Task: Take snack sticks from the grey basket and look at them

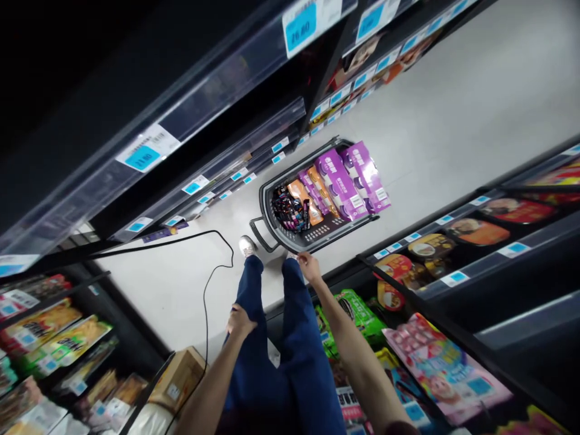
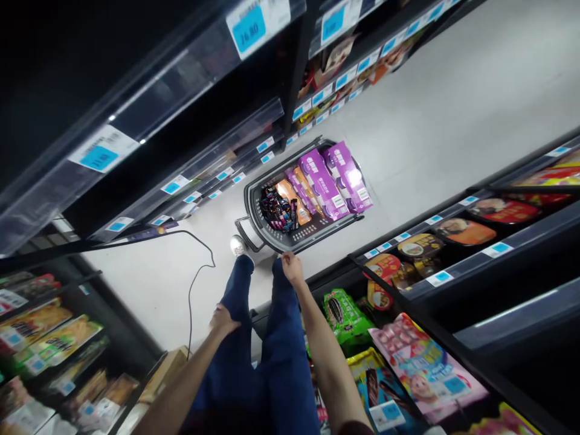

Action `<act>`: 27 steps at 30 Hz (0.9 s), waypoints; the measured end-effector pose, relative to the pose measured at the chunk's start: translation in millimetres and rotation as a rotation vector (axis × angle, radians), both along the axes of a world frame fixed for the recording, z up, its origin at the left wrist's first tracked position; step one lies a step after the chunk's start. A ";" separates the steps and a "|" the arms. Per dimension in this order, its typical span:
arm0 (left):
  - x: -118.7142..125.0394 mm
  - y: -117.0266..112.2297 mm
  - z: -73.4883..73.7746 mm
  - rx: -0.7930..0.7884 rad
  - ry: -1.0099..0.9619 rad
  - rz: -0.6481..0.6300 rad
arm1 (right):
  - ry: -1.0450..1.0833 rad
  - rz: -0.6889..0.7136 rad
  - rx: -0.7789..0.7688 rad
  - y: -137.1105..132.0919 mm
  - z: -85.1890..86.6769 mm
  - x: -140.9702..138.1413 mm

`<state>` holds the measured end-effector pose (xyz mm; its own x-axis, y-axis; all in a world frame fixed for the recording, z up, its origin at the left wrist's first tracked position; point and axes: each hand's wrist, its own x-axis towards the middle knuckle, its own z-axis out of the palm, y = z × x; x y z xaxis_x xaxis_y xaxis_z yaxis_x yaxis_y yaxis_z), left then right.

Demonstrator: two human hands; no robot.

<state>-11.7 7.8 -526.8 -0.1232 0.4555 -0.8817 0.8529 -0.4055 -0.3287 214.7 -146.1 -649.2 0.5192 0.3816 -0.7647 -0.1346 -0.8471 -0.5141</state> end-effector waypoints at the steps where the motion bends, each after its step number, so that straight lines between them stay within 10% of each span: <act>1: -1.2 0.6 -3.5 0.008 0.014 -0.002 | -0.039 -0.032 -0.002 3.0 -8.9 10.6; 18: -21.7 2.5 -32.9 0.108 0.025 -0.047 | -0.176 -0.054 0.027 94.3 -138.3 41.0; 27: -19.1 5.4 -28.6 0.109 0.037 -0.044 | -0.241 -0.092 -0.014 91.9 -144.2 40.9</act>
